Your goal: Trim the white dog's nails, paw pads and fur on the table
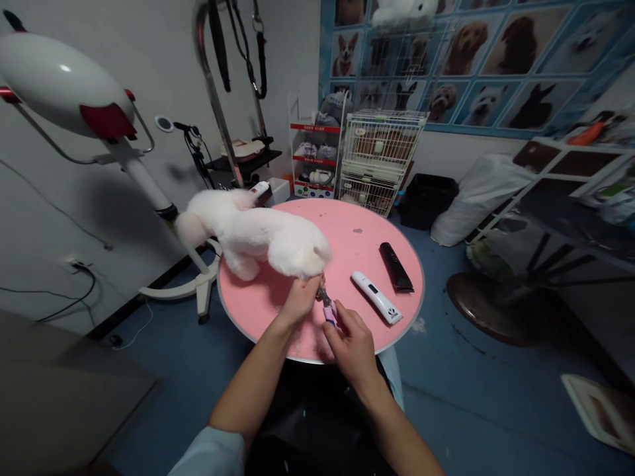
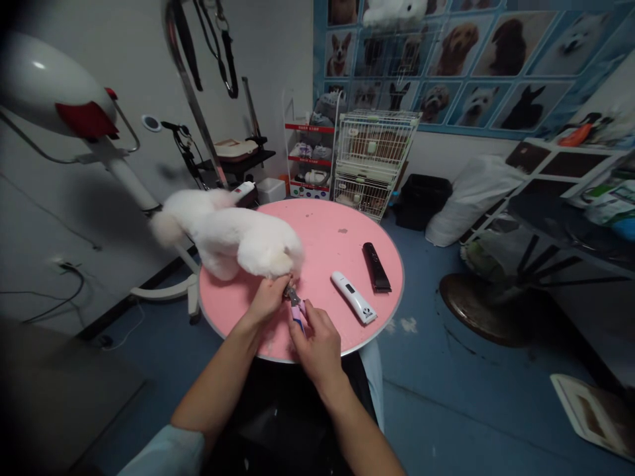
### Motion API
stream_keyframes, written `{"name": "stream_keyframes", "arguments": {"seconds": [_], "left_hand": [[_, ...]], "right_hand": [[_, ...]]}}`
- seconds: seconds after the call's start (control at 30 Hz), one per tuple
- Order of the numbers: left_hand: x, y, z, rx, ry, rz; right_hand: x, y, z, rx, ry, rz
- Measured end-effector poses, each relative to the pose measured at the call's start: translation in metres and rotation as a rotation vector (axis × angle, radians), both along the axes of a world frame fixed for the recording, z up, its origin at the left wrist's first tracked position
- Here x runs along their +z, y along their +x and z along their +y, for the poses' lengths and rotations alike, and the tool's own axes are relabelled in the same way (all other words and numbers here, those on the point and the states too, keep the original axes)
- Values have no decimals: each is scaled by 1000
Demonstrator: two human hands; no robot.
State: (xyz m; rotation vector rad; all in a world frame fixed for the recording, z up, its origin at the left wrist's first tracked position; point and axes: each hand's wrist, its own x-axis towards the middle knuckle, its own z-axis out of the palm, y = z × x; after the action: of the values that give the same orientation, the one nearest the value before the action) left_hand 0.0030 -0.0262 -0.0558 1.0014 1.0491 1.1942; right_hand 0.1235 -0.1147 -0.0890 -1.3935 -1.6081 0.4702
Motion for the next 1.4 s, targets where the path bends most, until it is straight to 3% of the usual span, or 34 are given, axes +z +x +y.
{"name": "stream_keyframes", "arguments": {"seconds": [0.27,0.6,0.87,1.07,1.4], "left_hand": [[1,-2,3,-45,-28,-62],[2,-4,4,-116,-87,-168],[-2,3,3,-21,-101,-144],[4,9,-1,43,-114,-162],[6,11,1,31,-90,-134]], "right_hand": [[-5,0,-2,15,-121,176],[-16,-1,-6,-12,-21,49],[-13,-8,-1,-121,164,-119],[-14,-8,0,-123,144,-110],[-12,-2,-2,-72,38,-22]]}}
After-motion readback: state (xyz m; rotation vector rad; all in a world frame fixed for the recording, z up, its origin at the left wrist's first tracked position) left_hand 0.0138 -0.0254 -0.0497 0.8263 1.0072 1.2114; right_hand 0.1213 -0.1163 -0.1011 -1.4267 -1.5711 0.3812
